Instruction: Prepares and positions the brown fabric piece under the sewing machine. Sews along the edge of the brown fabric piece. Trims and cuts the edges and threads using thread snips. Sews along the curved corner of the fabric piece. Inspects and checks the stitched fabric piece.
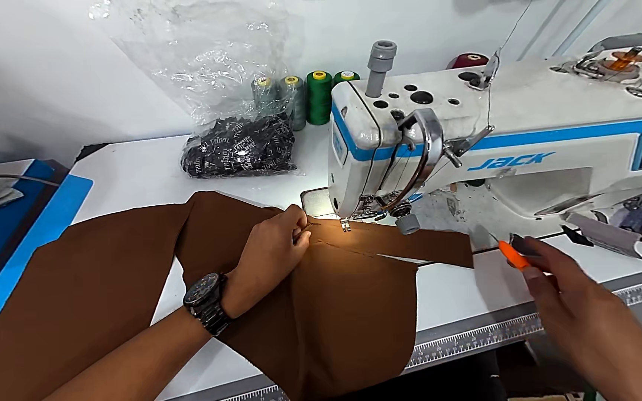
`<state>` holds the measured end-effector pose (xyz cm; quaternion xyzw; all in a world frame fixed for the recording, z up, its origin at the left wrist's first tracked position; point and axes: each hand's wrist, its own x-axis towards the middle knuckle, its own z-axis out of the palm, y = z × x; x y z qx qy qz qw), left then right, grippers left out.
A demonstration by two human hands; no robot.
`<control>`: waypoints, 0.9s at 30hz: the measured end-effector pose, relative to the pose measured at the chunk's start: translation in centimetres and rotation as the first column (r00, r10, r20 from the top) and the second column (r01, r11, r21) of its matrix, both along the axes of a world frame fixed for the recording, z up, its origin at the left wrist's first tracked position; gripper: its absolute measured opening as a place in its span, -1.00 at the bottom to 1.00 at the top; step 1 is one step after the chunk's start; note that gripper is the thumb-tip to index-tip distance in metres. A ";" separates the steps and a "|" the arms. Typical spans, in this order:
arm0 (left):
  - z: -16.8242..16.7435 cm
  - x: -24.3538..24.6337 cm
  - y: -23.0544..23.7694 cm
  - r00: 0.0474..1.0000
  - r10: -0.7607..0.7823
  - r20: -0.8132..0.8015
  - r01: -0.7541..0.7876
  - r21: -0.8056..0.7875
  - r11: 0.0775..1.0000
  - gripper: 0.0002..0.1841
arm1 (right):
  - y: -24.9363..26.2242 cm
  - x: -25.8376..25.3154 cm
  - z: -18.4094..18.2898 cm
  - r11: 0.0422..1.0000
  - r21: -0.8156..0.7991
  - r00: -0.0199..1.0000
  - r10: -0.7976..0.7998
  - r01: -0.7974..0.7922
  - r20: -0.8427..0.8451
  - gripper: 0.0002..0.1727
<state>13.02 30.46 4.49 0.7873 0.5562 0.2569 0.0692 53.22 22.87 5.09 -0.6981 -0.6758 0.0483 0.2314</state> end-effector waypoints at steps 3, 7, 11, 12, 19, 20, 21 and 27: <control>-0.3 -0.2 0.0 1.000 -0.019 0.000 0.019 0.042 0.999 -0.84 | -0.9 -2.4 1.4 0.992 0.089 0.989 0.104 -0.094 -0.105 -0.34; -0.2 -0.6 -0.1 0.999 -0.035 0.030 0.034 0.026 0.999 -0.89 | 0.6 -11.0 1.2 0.868 -0.100 0.696 0.316 -0.487 -0.645 -0.54; -0.5 -1.2 0.5 0.992 -0.008 0.126 0.016 -0.057 0.998 -0.84 | 4.7 -16.2 2.9 0.789 -0.273 0.768 0.350 -0.551 -0.537 -0.65; -0.4 -1.3 0.6 0.988 0.006 0.153 0.006 -0.080 0.997 -0.85 | 5.2 -17.1 2.6 0.844 -0.168 0.845 0.452 -0.509 -0.286 -0.68; -0.2 -1.3 0.5 0.976 0.051 0.210 -0.019 -0.153 0.988 -0.82 | 6.1 -20.2 -1.4 0.841 0.217 0.828 0.381 -0.495 0.411 -0.70; -0.2 -1.3 0.4 0.976 0.047 0.213 -0.015 -0.150 0.989 -0.82 | 6.1 -20.4 -1.4 0.846 0.208 0.825 0.375 -0.491 0.422 -0.69; -0.2 -1.4 0.3 0.976 0.043 0.213 -0.012 -0.144 0.989 -0.82 | 6.0 -20.6 -1.4 0.852 0.196 0.823 0.369 -0.485 0.431 -0.70; -0.3 -1.6 0.1 0.977 0.026 0.213 0.003 -0.136 0.991 -0.82 | 6.2 -21.0 -1.7 0.850 0.183 0.799 0.360 -0.493 0.482 -0.68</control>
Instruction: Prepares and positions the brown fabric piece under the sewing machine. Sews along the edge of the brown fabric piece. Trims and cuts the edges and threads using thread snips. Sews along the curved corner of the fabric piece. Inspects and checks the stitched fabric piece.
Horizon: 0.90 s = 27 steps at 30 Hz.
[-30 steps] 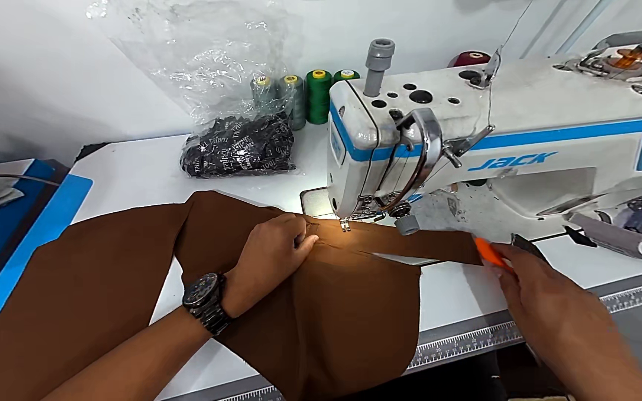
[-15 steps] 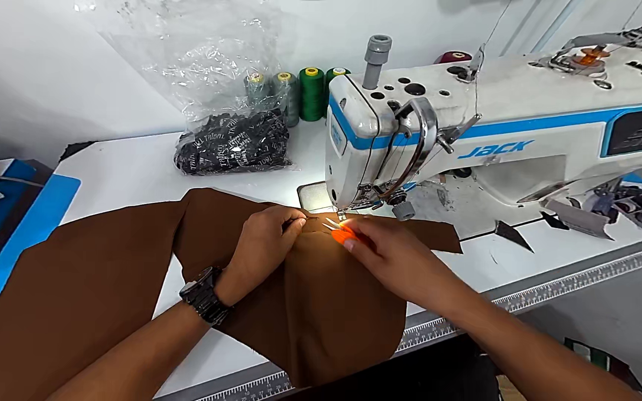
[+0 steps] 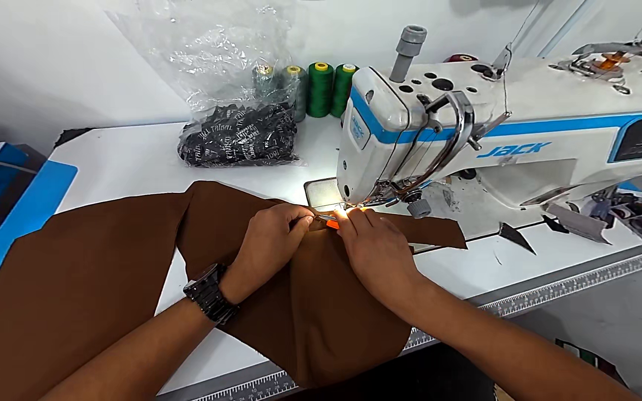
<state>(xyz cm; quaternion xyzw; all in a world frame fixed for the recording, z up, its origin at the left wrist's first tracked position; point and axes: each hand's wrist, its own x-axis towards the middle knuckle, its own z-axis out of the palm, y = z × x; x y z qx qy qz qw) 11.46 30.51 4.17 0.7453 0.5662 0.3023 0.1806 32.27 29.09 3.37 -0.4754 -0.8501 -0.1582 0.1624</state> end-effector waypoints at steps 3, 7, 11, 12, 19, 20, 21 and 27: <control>0.0 0.0 0.0 1.000 -0.003 -0.001 0.003 0.002 1.000 -0.82 | 0.0 -0.1 0.0 1.000 0.004 1.000 -0.001 0.001 0.023 -0.67; -0.1 -0.1 -0.1 1.000 -0.013 -0.003 0.013 0.011 1.000 -0.82 | 0.1 -0.3 -0.1 1.000 0.012 1.000 0.011 -0.011 0.007 -0.68; -0.1 -0.2 -0.1 1.000 -0.010 -0.001 0.010 0.016 1.000 -0.83 | 0.3 -0.4 -0.1 1.000 0.005 1.000 0.006 -0.006 0.026 -0.69; -0.1 -0.2 -0.1 1.000 -0.010 -0.003 0.010 0.019 1.000 -0.83 | 0.3 -0.4 -0.1 1.000 0.005 1.000 0.003 -0.003 0.019 -0.69; 0.7 -1.0 -0.5 0.999 -0.024 -0.039 0.021 -0.061 0.998 -0.79 | -0.1 0.3 -0.2 1.000 0.027 0.999 0.001 0.000 -0.039 -0.68; 0.7 -1.0 -0.5 0.999 -0.022 -0.043 0.019 -0.073 0.997 -0.78 | -0.2 0.3 -0.2 1.000 0.024 0.999 0.002 -0.001 -0.032 -0.68; 0.7 -1.0 -0.6 0.999 -0.023 -0.045 0.019 -0.081 0.997 -0.77 | -0.2 0.2 -0.2 1.000 0.020 1.000 0.004 -0.003 -0.023 -0.68; 0.7 -1.2 -0.5 0.998 -0.045 -0.039 0.042 -0.083 0.996 -0.75 | 0.0 -0.6 -0.1 1.000 0.012 0.999 0.014 -0.015 0.031 -0.70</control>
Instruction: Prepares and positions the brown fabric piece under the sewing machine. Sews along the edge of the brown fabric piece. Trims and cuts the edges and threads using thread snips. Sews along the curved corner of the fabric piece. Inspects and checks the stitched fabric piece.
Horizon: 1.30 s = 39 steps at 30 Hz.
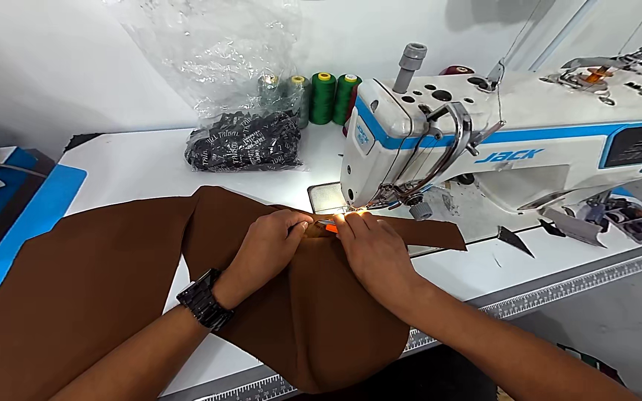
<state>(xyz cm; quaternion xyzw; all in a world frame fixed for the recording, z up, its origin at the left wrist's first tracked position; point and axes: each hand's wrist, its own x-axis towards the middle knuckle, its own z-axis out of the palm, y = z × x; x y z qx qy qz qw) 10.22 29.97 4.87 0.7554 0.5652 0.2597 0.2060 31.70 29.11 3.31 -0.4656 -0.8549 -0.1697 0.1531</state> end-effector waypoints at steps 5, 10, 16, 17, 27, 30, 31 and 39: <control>0.0 -0.1 0.0 1.000 -0.003 0.007 0.003 -0.003 1.000 -0.74 | 0.1 -0.2 0.0 1.000 0.008 1.000 0.001 -0.001 0.017 -0.69; -0.1 -0.3 0.1 1.000 -0.020 0.019 0.020 -0.004 1.000 -0.74 | 0.1 -0.2 0.2 1.000 -0.009 1.000 0.012 -0.012 -0.001 -0.70; -0.1 -0.3 0.1 1.000 -0.018 0.014 0.018 0.001 1.000 -0.74 | 0.0 -0.1 -0.1 1.000 0.016 1.000 0.018 -0.018 -0.009 -0.70; 0.0 -0.2 0.1 1.000 -0.017 0.013 0.017 0.000 1.000 -0.74 | 0.0 -0.1 -0.1 1.000 0.018 1.000 0.021 -0.021 -0.010 -0.70; -0.2 -0.2 0.2 1.000 -0.013 0.018 0.013 0.001 1.000 -0.74 | 0.2 -0.4 0.0 1.000 0.018 1.000 0.018 -0.018 0.010 -0.69; -0.1 -0.2 0.1 1.000 -0.005 0.024 0.005 -0.006 1.000 -0.75 | 0.2 -0.5 0.0 1.000 0.018 1.000 0.017 -0.017 0.014 -0.71; -0.2 -0.2 0.1 1.000 -0.006 0.020 0.006 -0.007 1.000 -0.75 | 0.2 -0.4 0.0 1.000 0.016 1.000 0.019 -0.019 0.008 -0.71; 0.7 -0.3 -0.3 0.998 0.021 -0.062 -0.023 -0.021 1.000 -0.74 | -0.2 0.3 0.2 1.000 0.021 0.998 0.019 -0.018 -0.052 -0.71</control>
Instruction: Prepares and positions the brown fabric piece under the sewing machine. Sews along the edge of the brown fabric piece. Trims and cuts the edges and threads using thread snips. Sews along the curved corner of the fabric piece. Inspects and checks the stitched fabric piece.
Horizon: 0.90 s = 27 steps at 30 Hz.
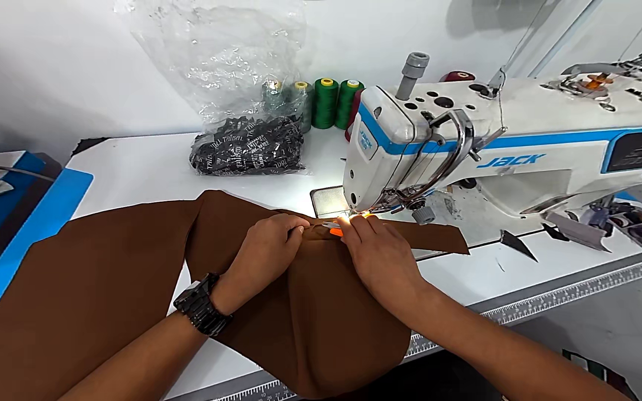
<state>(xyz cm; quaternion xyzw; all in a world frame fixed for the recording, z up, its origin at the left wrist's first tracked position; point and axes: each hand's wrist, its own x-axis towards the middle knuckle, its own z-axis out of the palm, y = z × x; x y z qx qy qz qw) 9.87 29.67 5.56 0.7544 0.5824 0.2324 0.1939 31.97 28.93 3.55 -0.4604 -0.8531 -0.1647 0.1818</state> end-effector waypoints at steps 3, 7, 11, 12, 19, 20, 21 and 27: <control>0.3 -0.3 0.4 0.999 0.024 0.042 -0.020 -0.093 0.996 -0.73 | 0.1 -0.5 -0.2 1.000 -0.002 0.999 0.012 -0.012 0.034 -0.71; 0.7 -0.7 0.7 0.994 0.044 0.097 -0.027 -0.172 0.985 -0.71 | 0.3 -0.9 -0.1 1.000 0.003 0.998 0.020 -0.020 0.055 -0.70; 0.5 -0.9 0.8 0.991 0.041 0.125 -0.017 -0.187 0.982 -0.71 | 0.4 -1.0 -0.1 1.000 0.008 0.998 0.018 -0.019 0.061 -0.70; 0.4 -1.0 0.8 0.991 0.039 0.130 -0.014 -0.189 0.982 -0.71 | 0.4 -1.1 -0.2 1.000 0.010 0.998 0.020 -0.021 0.060 -0.70; 0.5 -1.0 0.9 0.992 0.024 0.122 -0.001 -0.189 0.982 -0.71 | 0.5 -1.1 -0.1 1.000 0.004 0.997 0.025 -0.025 0.071 -0.69; 0.5 -1.0 0.9 0.993 0.022 0.116 0.000 -0.184 0.983 -0.72 | 0.5 -1.1 -0.1 1.000 0.004 0.997 0.028 -0.028 0.067 -0.69; 0.5 -1.0 0.9 0.995 0.022 0.102 -0.004 -0.175 0.985 -0.72 | 0.5 -1.1 -0.1 1.000 0.002 0.998 0.030 -0.030 0.063 -0.69; -0.1 0.3 0.5 0.997 0.066 -0.028 -0.067 -0.024 0.997 -0.81 | 0.4 -0.7 -0.2 1.000 -0.003 0.999 -0.031 0.031 0.039 -0.71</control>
